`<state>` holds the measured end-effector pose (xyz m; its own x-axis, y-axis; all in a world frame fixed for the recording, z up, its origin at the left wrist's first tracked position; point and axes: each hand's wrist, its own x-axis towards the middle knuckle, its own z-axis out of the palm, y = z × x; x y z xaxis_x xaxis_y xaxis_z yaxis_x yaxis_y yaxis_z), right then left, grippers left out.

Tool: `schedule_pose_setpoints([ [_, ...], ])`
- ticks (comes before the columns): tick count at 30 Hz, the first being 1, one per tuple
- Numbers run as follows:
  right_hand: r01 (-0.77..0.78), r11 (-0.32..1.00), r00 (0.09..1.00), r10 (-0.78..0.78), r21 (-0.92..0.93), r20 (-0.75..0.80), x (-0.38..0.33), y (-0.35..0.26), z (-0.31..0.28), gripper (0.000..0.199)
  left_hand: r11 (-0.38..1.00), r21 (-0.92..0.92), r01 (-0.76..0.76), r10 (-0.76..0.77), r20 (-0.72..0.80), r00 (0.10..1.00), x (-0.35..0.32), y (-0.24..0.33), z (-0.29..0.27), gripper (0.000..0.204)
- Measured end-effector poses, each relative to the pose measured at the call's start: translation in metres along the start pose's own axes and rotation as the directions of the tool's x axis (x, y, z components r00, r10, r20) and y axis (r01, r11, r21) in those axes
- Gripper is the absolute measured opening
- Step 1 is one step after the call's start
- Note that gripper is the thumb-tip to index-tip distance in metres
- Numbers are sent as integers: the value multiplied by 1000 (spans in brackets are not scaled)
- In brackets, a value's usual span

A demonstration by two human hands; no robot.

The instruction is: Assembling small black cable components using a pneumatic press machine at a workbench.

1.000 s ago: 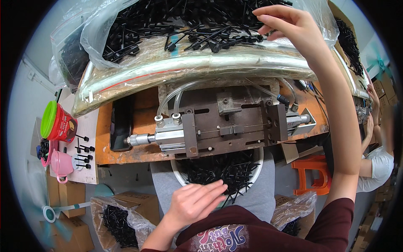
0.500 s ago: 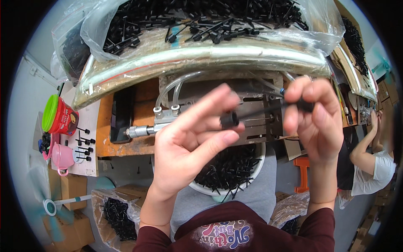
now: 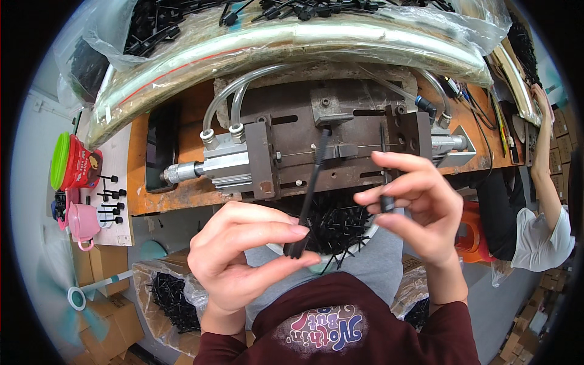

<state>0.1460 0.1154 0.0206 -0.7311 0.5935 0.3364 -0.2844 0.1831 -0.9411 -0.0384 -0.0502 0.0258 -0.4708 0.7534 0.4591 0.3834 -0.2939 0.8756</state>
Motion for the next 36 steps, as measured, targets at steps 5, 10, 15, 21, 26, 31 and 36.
schedule_pose_setpoints([
  [5, 247, 746, 966, -140, -618, 217, 1, 11, 15, 28, 950, 290, -120, 104, 69, 992, -6, -5, 8, 45],
  [10, 298, 503, 954, -154, -811, 255, 1, 23, 24, 26, 944, 305, -125, 108, 74, 991, -9, -8, 13, 43],
  [15, 296, 335, 955, -97, -895, 280, 7, 12, 32, 27, 946, 303, -119, 97, 87, 991, -9, -8, 13, 43],
  [21, 292, 292, 954, -19, -911, 300, 10, 4, 31, 26, 945, 306, -114, 89, 93, 992, -10, -8, 11, 41],
  [26, 323, 231, 938, 54, -918, 344, 17, -8, 30, 29, 956, 263, -132, 106, 111, 988, -5, -7, 13, 39],
  [31, 416, 308, 886, 75, -856, 458, 63, -41, 15, 34, 948, 276, -159, 135, 105, 985, -3, -9, 11, 35],
  [36, 581, 67, 766, -383, -811, 516, 155, -45, 2, 22, 917, 328, -226, 195, 124, 973, 3, -12, 20, 35],
])
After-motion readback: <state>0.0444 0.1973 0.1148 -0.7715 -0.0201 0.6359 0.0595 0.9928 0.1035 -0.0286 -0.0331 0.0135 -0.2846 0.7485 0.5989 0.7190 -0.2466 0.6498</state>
